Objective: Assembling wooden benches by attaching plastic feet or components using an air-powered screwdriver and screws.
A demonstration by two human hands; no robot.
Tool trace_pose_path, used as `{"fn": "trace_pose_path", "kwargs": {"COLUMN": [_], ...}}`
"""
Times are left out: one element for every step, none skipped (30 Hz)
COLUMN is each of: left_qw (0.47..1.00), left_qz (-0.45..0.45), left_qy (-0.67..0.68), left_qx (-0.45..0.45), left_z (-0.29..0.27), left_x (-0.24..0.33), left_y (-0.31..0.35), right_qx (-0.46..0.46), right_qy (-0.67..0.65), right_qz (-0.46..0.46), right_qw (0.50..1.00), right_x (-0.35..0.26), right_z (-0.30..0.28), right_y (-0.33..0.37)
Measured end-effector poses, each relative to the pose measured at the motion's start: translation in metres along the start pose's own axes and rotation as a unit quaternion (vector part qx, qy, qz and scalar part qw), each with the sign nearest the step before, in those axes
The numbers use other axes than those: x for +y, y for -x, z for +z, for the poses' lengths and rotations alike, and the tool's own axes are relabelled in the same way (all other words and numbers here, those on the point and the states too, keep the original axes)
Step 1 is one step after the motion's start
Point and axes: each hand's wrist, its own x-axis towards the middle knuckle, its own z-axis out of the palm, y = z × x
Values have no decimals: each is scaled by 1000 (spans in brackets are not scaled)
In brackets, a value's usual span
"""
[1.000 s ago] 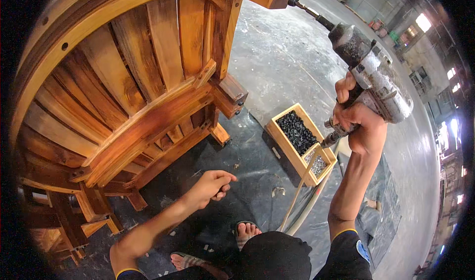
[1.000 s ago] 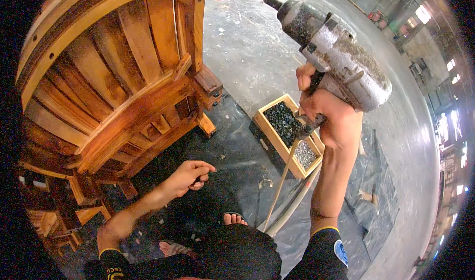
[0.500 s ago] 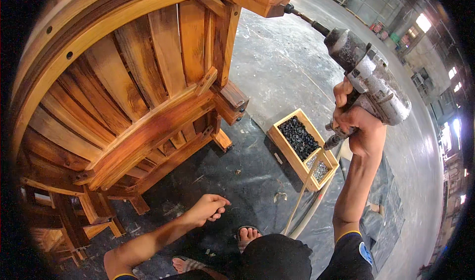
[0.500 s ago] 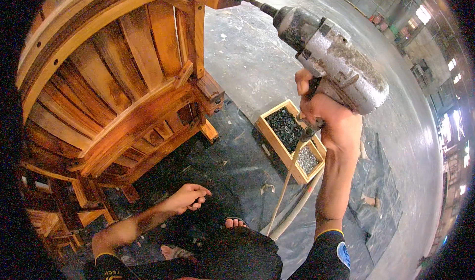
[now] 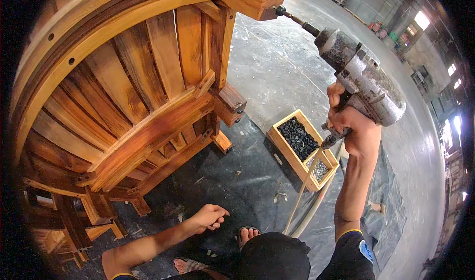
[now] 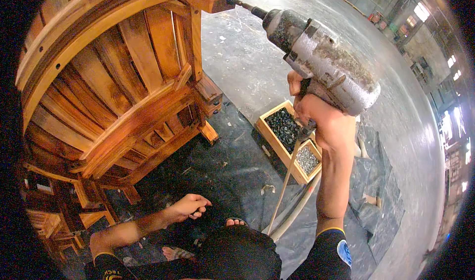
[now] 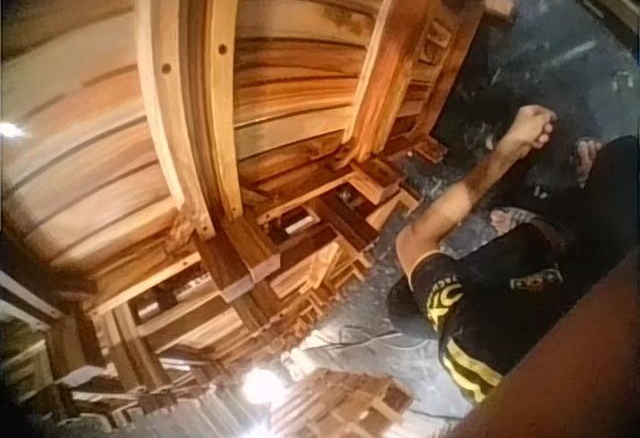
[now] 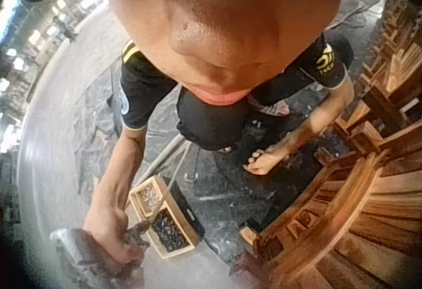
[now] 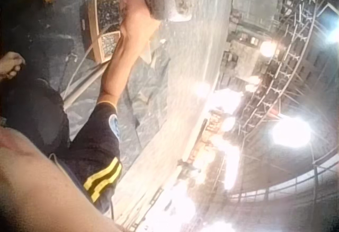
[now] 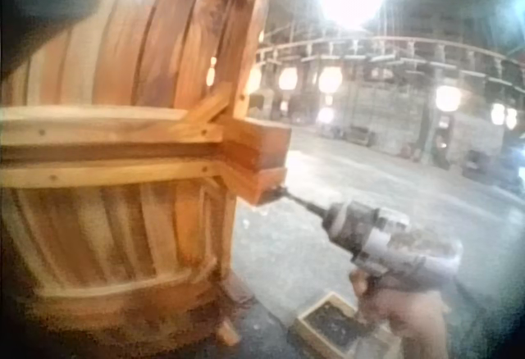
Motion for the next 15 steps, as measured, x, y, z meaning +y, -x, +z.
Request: {"fn": "trace_pose_path", "kwargs": {"left_qw": [1000,1000,999,999,999,999,999,999,999,999,999,999,999,999,999], "left_qz": [-1,1,4,3,2,1,1,3,5,5,6,6,5,8,10], "left_qy": [-1,-21,-41,-39,-45,-50,-51,-50,-50,-49,-46,-42,-42,-41,-41], "left_qx": [0,0,-1,3,-2,-7,-8,-9,-10,-9,-13,-17,-16,-21,-27], "left_z": [1,3,6,6,6,5,7,8,10,10,10,10,9,9,8], "left_x": [2,6,9,10,11,10,12,13,14,14,14,14,13,12,11], "left_y": [1,1,1,0,-1,-1,-2,-3,-3,-3,-4,-4,-3,-3,-3], "right_qx": [5,10,11,9,7,4,-5,-14,-14,-9,-3,-4,0,4,7], "right_qy": [-3,-5,-6,-16,-27,-30,-45,-60,-60,-70,-80,-80,-70,-59,-45], "right_qz": [-4,-8,-8,-4,1,2,-6,-14,-15,-17,-18,-17,-15,-13,-22], "right_qw": [1000,1000,1000,1000,1000,1000,999,998,998,997,997,997,997,998,999], "right_x": [2,2,3,4,6,10,13,14,12,14,15,16,16,15,11], "right_z": [1,2,2,3,4,5,3,2,4,7,9,9,5,3,2], "right_y": [0,0,1,1,0,1,2,3,4,5,5,5,4,4,4]}}
